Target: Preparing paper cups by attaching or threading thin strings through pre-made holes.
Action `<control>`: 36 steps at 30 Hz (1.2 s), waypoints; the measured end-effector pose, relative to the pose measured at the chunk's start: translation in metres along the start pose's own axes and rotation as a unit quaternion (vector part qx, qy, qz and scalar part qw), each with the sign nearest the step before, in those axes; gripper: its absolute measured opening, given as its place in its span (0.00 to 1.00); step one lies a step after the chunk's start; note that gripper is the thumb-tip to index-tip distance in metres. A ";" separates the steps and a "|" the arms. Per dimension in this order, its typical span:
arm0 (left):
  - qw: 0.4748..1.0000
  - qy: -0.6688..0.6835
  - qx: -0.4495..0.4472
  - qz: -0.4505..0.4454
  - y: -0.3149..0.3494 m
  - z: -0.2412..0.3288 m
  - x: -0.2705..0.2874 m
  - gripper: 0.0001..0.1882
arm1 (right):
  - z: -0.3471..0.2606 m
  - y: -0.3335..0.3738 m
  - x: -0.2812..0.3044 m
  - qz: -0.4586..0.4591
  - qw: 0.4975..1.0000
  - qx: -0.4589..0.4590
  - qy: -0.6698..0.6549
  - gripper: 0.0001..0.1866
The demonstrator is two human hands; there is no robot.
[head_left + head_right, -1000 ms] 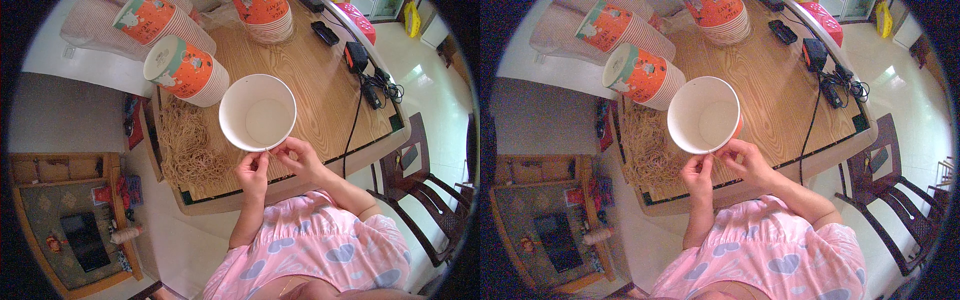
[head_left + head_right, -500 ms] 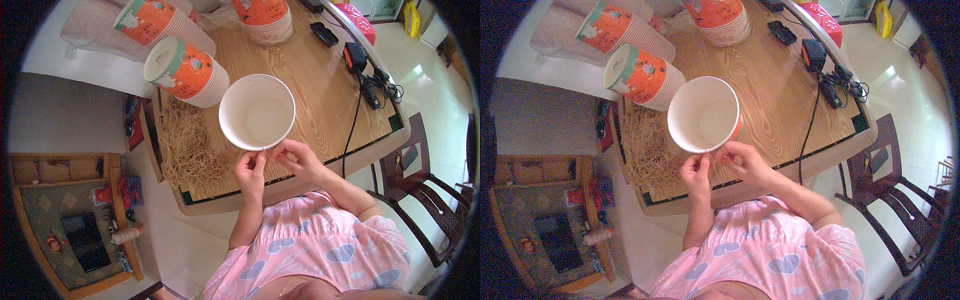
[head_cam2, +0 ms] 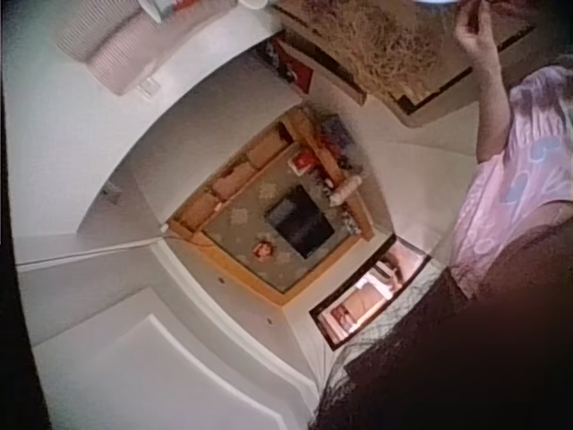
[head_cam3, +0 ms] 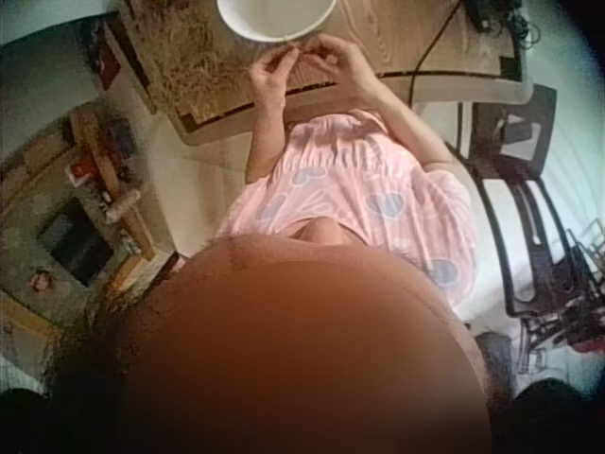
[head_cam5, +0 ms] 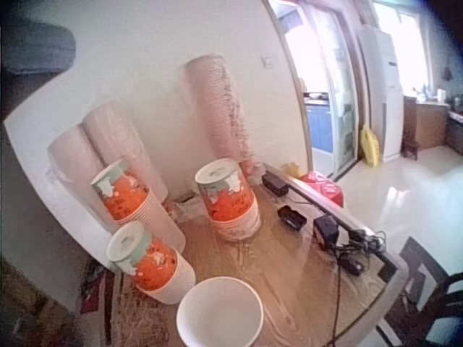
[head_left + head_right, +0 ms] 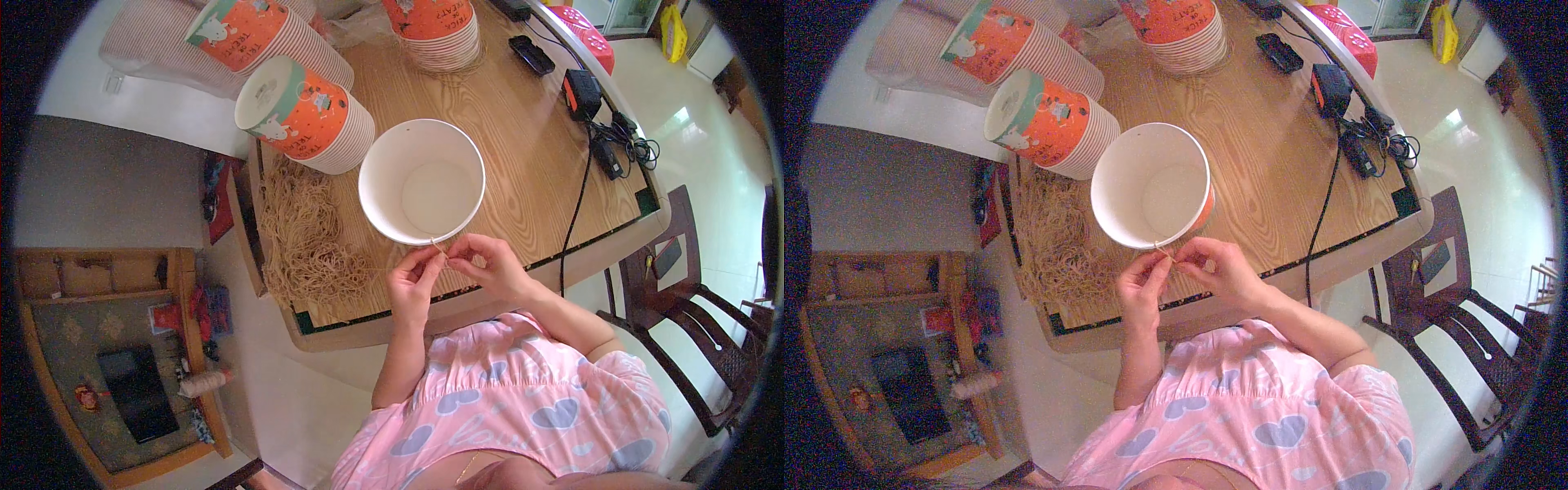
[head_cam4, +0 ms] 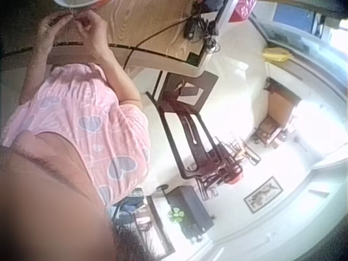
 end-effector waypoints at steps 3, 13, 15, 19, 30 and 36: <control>1.000 0.019 -0.006 -0.004 -0.001 -0.002 0.003 0.05 | -0.005 0.001 0.003 0.017 1.000 0.004 -0.015 0.06; 0.980 -0.136 -0.127 0.068 -0.001 0.016 0.013 0.03 | -0.007 0.001 0.003 -0.028 0.998 0.010 -0.060 0.04; 0.979 -0.144 -0.128 0.065 -0.002 0.023 0.011 0.03 | -0.004 0.001 0.003 -0.039 0.997 -0.008 -0.060 0.04; 0.991 -0.095 -0.083 0.047 -0.004 0.019 0.008 0.04 | 0.000 0.000 0.002 -0.012 0.998 0.002 -0.060 0.06; 0.994 -0.089 -0.063 0.032 0.001 0.016 0.001 0.04 | -0.010 0.006 -0.005 0.008 0.999 0.034 0.006 0.04; 0.996 -0.070 -0.036 0.038 -0.004 0.013 0.005 0.05 | -0.021 0.008 -0.002 0.027 0.998 0.041 0.050 0.04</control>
Point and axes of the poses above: each hand's wrist, its own y-axis away from the middle knuckle, its own x-axis out of the back of the hand, z = x × y, the point moved 8 cm from there along -y, towards the middle knuckle, and after that the axes turned 8 degrees about y, right-handed, at the moved point
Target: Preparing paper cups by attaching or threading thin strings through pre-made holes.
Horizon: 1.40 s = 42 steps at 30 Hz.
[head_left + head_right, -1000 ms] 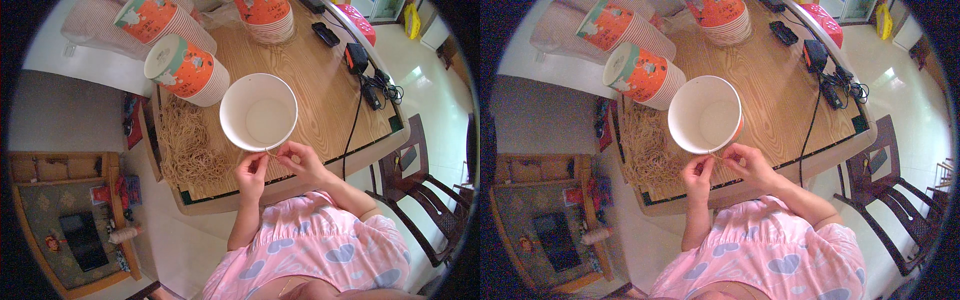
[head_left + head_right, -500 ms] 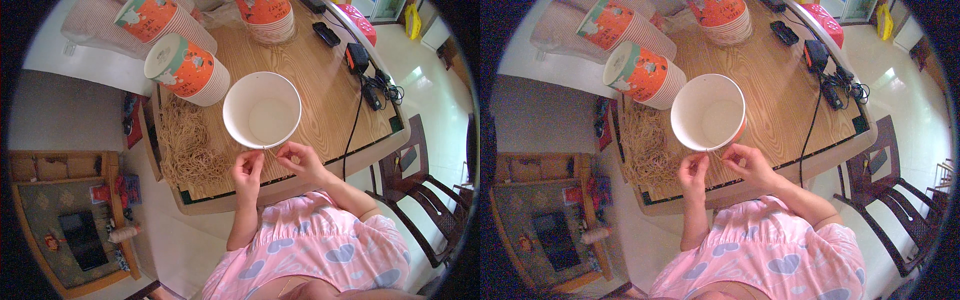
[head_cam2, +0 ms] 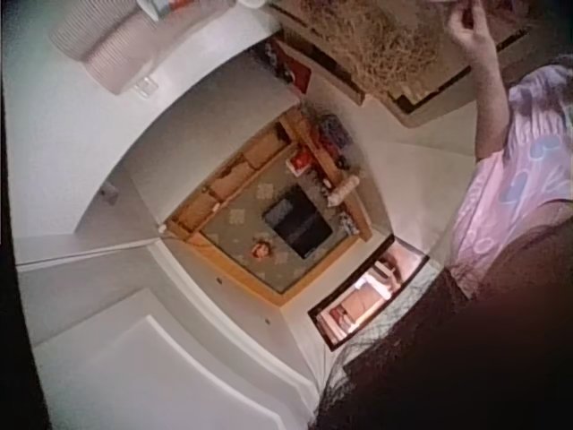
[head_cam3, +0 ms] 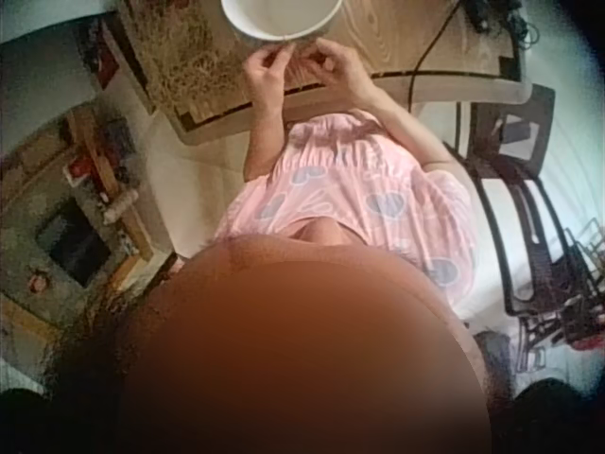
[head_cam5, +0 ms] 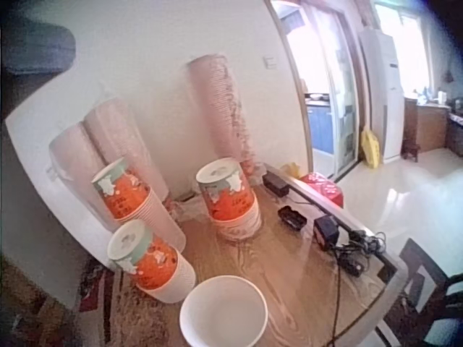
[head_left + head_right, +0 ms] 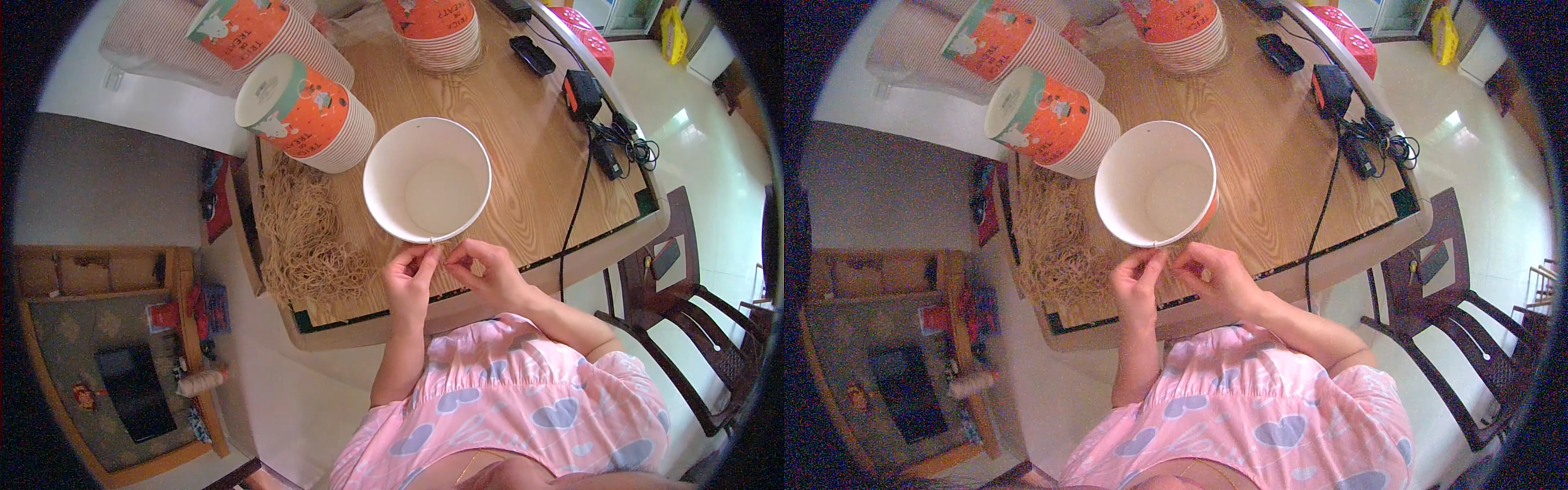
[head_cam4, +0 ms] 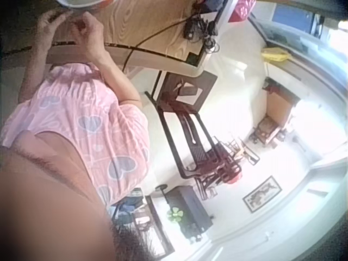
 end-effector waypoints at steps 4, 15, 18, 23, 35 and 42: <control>0.999 0.038 -0.002 -0.012 -0.004 0.001 -0.003 0.05 | 0.000 0.004 -0.003 -0.005 1.000 0.019 0.006 0.04; 0.995 0.094 0.025 -0.002 -0.014 0.001 -0.001 0.04 | -0.006 0.008 -0.005 -0.023 1.000 0.011 -0.014 0.05; 0.995 0.095 0.018 -0.016 -0.013 0.007 -0.005 0.04 | -0.003 0.007 -0.005 -0.022 0.999 -0.020 -0.020 0.03; 0.993 0.060 0.057 -0.080 -0.008 -0.008 -0.006 0.06 | 0.001 0.005 -0.005 -0.011 1.000 -0.011 -0.026 0.05; 0.992 0.104 0.057 -0.042 -0.011 0.003 -0.016 0.06 | -0.006 0.010 -0.005 -0.030 0.999 -0.008 -0.021 0.04; 0.991 0.112 0.060 -0.039 -0.014 -0.002 -0.014 0.06 | -0.011 0.009 -0.005 -0.040 0.999 0.036 0.002 0.04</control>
Point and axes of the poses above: each hand's wrist, its own y-axis away from the middle knuckle, its own x-axis out of the back of the hand, z = x × y, the point moved 8 cm from there along -y, towards the middle knuckle, and after that the axes turned 8 degrees about y, right-handed, at the moved point
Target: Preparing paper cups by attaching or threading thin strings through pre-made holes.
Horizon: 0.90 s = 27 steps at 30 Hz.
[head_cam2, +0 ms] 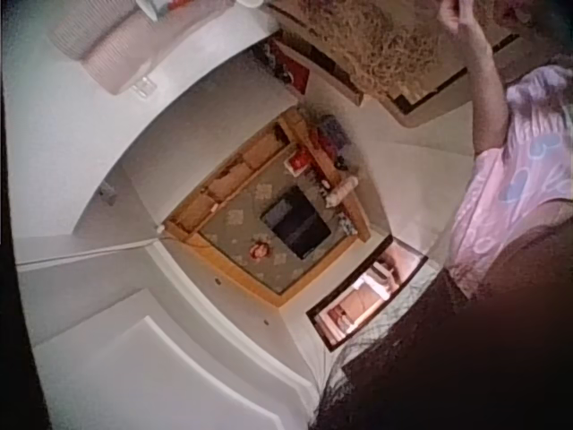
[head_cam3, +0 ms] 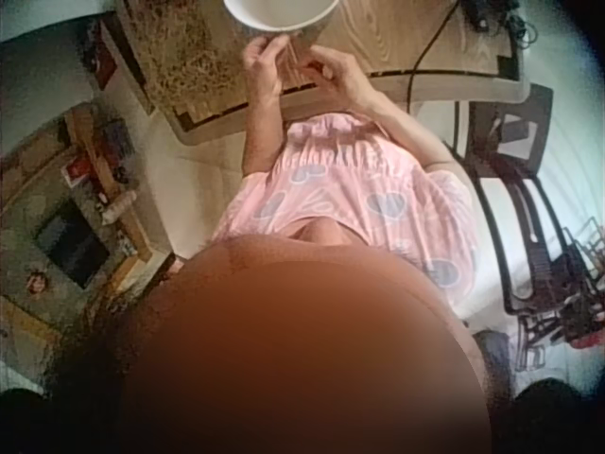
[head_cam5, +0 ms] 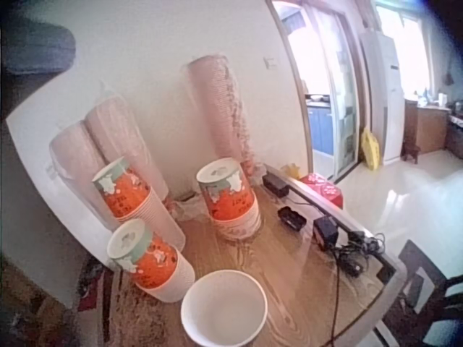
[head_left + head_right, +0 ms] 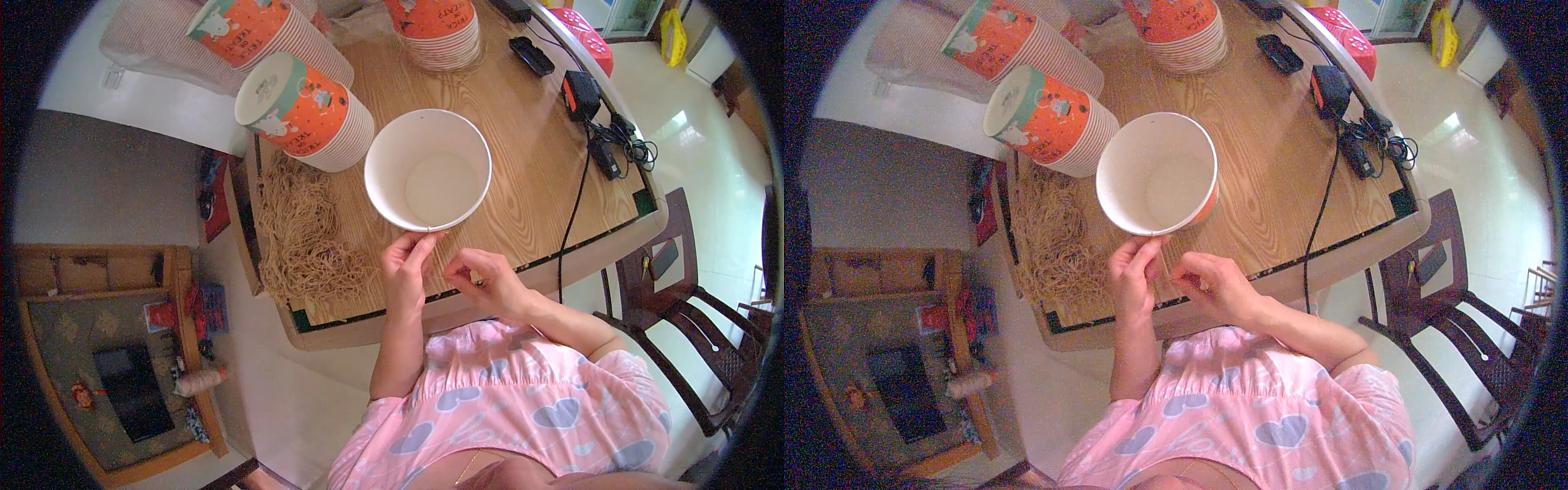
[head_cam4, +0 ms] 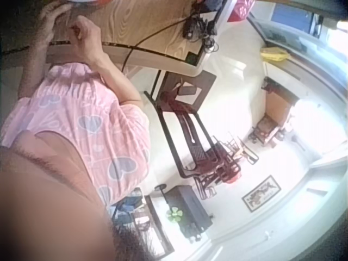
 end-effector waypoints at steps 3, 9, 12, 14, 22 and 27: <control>1.000 0.016 0.007 0.004 -0.002 0.000 -0.002 0.06 | 0.003 0.005 -0.005 -0.052 0.994 -0.072 -0.066 0.04; 1.000 -0.012 -0.014 -0.008 0.001 0.014 0.032 0.03 | -0.065 0.030 0.020 -0.254 0.908 -0.069 -0.326 0.07; 0.998 -0.066 0.017 -0.016 0.009 0.022 0.042 0.01 | -0.090 0.033 0.079 -0.130 0.847 0.112 -0.503 0.09; 0.994 -0.108 0.011 -0.011 0.016 0.027 0.050 0.01 | -0.096 0.029 0.107 -0.040 0.806 0.173 -0.564 0.09; 0.970 -0.238 -0.039 -0.017 0.023 0.054 0.082 0.01 | -0.064 0.019 0.128 0.031 0.747 0.142 -0.648 0.12; 0.899 -0.399 -0.176 0.045 0.000 0.083 0.098 0.03 | -0.046 0.015 0.125 0.106 0.777 0.076 -0.615 0.08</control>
Point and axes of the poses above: each hand's wrist, its own y-axis away from the middle knuckle, its own x-axis out of the back of the hand, z = x × y, the point moved 8 cm from there along -y, towards the middle knuckle, and after that the axes turned 8 degrees about y, right-handed, at the moved point
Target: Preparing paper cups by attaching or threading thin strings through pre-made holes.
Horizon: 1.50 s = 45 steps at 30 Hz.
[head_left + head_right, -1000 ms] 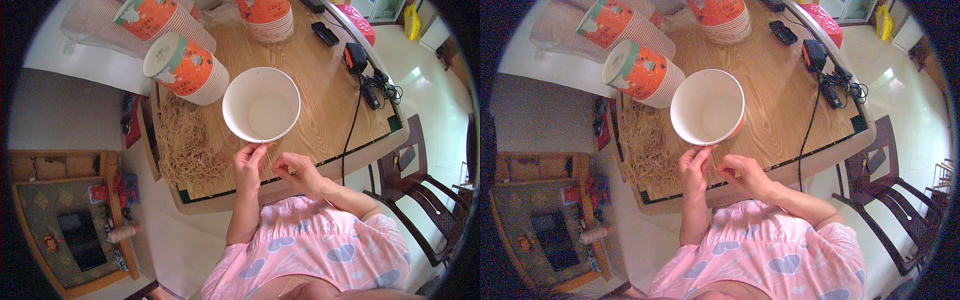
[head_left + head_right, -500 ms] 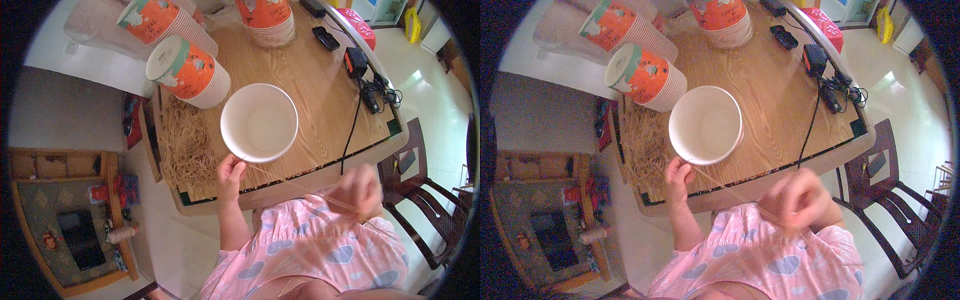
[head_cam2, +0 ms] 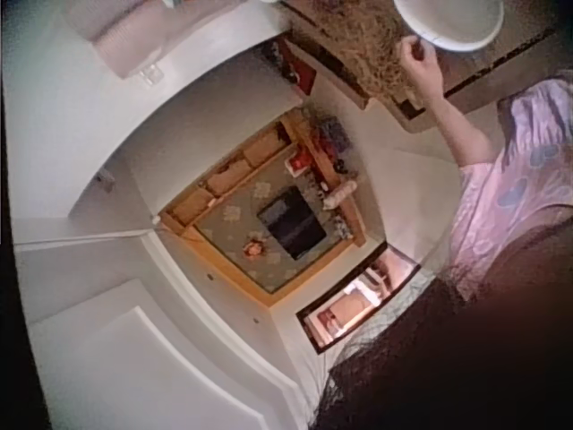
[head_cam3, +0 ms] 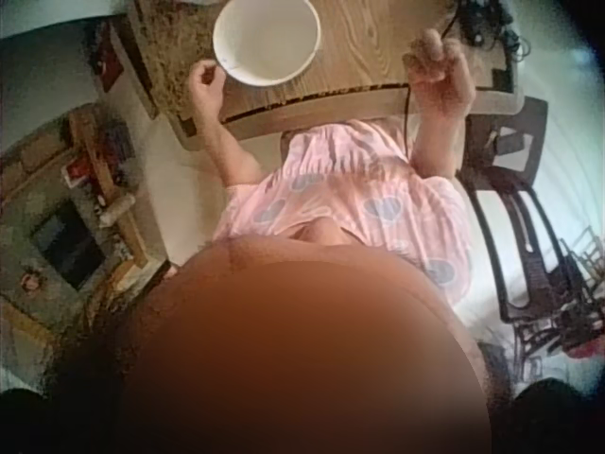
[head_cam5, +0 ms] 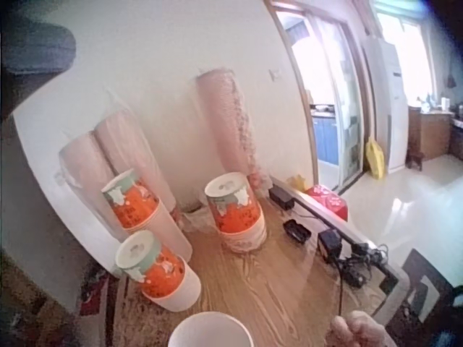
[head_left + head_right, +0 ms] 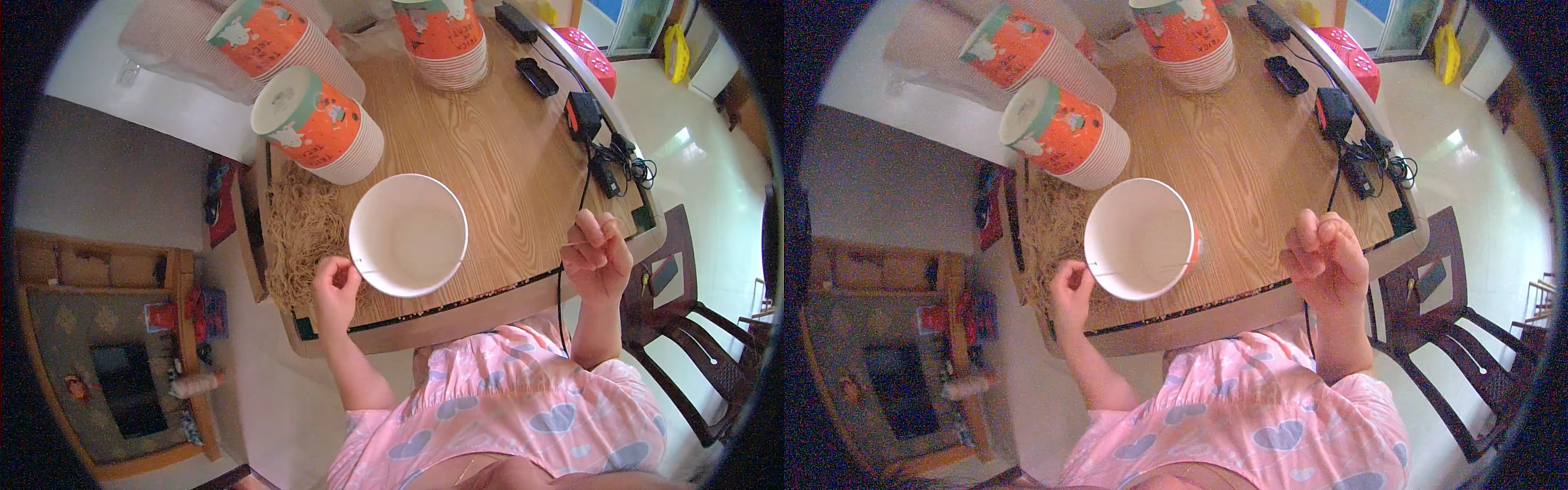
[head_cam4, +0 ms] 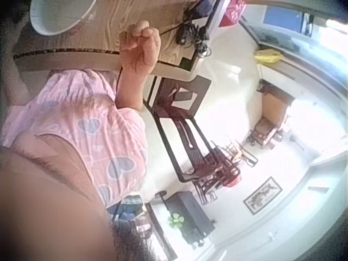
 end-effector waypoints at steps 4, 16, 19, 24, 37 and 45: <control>0.975 -0.158 -0.138 0.067 -0.021 0.061 0.006 0.04 | 0.003 0.000 -0.001 -0.011 0.993 0.002 0.116 0.05; 0.925 -0.262 -0.240 -0.138 0.034 0.118 -0.106 0.05 | -0.050 0.001 0.000 0.071 0.955 0.158 0.241 0.08; 0.913 -0.255 -0.267 -0.171 0.034 0.112 -0.099 0.07 | -0.080 0.011 0.024 0.123 0.936 0.228 0.238 0.16; 0.897 -0.293 -0.298 -0.144 0.026 0.111 -0.079 0.06 | -0.106 0.014 0.050 0.141 0.944 0.266 0.131 0.15; 0.929 -0.206 -0.300 -0.070 0.029 0.100 -0.074 0.06 | 0.002 -0.006 -0.027 0.057 0.891 0.094 0.440 0.07; 0.941 -0.128 -0.312 0.013 0.058 0.085 -0.068 0.11 | 0.099 0.001 -0.040 -0.198 0.670 -0.043 0.714 0.04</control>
Point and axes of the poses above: each hand's wrist, its own y-axis away from the middle knuckle, its own x-axis out of the back of the hand, z = x × y, the point moved 8 cm from there along -y, towards the middle knuckle, and after that the axes turned 8 degrees about y, right-handed, at the moved point
